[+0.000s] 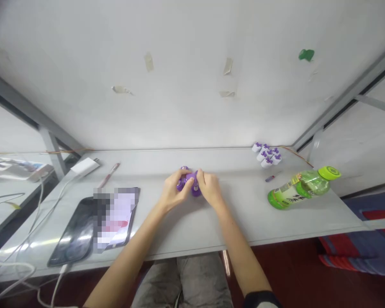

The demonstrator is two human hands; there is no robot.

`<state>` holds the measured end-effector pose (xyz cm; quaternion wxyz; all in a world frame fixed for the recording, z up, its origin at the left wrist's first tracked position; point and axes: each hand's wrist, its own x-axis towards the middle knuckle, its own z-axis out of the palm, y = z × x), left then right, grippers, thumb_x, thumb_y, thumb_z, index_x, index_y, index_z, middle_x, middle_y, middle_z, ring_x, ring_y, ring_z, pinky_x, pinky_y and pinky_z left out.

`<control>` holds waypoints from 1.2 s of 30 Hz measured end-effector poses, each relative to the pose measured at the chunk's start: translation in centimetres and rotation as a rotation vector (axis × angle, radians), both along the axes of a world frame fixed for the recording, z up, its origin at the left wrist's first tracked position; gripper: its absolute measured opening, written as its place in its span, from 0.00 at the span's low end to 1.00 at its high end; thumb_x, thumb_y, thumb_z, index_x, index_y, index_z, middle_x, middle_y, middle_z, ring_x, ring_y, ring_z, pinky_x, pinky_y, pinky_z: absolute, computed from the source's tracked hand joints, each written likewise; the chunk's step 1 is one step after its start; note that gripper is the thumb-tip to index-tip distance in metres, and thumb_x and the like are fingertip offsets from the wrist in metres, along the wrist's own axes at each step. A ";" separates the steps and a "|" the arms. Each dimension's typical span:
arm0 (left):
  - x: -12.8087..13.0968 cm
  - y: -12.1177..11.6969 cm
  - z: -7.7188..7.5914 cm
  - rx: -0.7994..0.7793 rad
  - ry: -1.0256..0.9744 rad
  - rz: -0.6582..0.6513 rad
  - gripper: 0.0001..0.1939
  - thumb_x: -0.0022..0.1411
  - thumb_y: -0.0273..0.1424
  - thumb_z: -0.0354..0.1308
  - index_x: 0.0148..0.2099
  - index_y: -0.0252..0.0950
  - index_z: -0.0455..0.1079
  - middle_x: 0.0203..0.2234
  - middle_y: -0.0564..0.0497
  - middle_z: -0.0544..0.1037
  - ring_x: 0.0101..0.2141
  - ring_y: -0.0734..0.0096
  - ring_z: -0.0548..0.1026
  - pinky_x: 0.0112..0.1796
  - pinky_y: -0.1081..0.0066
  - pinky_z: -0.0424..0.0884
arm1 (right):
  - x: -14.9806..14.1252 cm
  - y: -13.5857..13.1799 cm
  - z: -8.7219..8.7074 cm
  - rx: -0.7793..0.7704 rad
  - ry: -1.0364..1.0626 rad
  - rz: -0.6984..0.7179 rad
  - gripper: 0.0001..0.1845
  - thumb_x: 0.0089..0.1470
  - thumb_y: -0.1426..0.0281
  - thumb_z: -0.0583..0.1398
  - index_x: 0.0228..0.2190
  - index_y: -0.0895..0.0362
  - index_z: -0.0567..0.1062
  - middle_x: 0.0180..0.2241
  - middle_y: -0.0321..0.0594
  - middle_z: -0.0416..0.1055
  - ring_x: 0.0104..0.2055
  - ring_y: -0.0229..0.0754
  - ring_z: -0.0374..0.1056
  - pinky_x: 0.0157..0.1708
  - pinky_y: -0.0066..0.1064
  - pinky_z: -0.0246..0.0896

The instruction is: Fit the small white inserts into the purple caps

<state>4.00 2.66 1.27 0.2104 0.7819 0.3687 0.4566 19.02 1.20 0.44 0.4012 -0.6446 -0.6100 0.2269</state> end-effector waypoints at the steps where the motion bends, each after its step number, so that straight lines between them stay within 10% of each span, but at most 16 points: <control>1: -0.1 0.1 0.0 -0.028 -0.006 0.006 0.08 0.66 0.36 0.53 0.40 0.38 0.68 0.31 0.49 0.79 0.31 0.70 0.76 0.37 0.67 0.73 | 0.0 -0.1 0.1 0.004 0.006 0.012 0.25 0.62 0.53 0.42 0.19 0.52 0.59 0.18 0.35 0.58 0.24 0.41 0.60 0.30 0.32 0.55; 5: -0.8 0.6 0.2 -0.090 -0.073 0.064 0.09 0.66 0.37 0.53 0.43 0.39 0.69 0.35 0.48 0.80 0.35 0.69 0.78 0.39 0.67 0.74 | 0.6 -0.6 1.0 0.030 0.323 0.220 0.13 0.57 0.56 0.55 0.40 0.51 0.66 0.35 0.38 0.69 0.34 0.40 0.68 0.34 0.31 0.64; 8: -1.2 0.9 0.3 -0.076 -0.093 0.110 0.09 0.66 0.36 0.54 0.44 0.38 0.69 0.37 0.48 0.79 0.37 0.68 0.78 0.41 0.66 0.74 | 1.1 -0.6 1.6 0.020 0.576 0.353 0.32 0.49 0.60 0.63 0.53 0.46 0.58 0.51 0.42 0.66 0.41 0.39 0.70 0.36 0.31 0.68; 14: -0.7 0.5 0.0 -0.001 -0.048 0.057 0.09 0.66 0.36 0.54 0.46 0.39 0.69 0.37 0.48 0.78 0.37 0.69 0.77 0.41 0.66 0.74 | 0.8 0.1 1.1 -0.130 0.590 0.213 0.19 0.55 0.49 0.56 0.35 0.52 0.66 0.21 0.27 0.61 0.19 0.33 0.56 0.20 0.26 0.55; 17: -0.8 0.7 0.0 -0.001 -0.046 0.081 0.11 0.68 0.34 0.52 0.50 0.39 0.69 0.40 0.47 0.77 0.39 0.67 0.76 0.43 0.65 0.73 | 1.1 0.3 1.0 -0.088 0.578 0.172 0.19 0.55 0.49 0.57 0.36 0.51 0.66 0.23 0.28 0.63 0.20 0.34 0.60 0.22 0.27 0.57; 25: -2.2 1.9 0.1 -0.141 -0.144 0.250 0.15 0.64 0.39 0.58 0.50 0.39 0.71 0.42 0.47 0.80 0.43 0.64 0.79 0.44 0.63 0.75 | 4.3 0.8 0.0 -0.060 -0.089 -0.231 0.07 0.56 0.63 0.56 0.33 0.53 0.68 0.27 0.38 0.73 0.31 0.42 0.69 0.38 0.33 0.61; 36: -1.4 1.2 0.3 -0.071 -0.046 0.238 0.11 0.56 0.35 0.65 0.40 0.41 0.69 0.37 0.50 0.81 0.42 0.61 0.78 0.46 0.56 0.73 | 5.7 0.7 -0.6 -0.385 -0.390 -0.173 0.13 0.62 0.65 0.52 0.38 0.55 0.74 0.34 0.45 0.77 0.37 0.47 0.72 0.34 0.31 0.56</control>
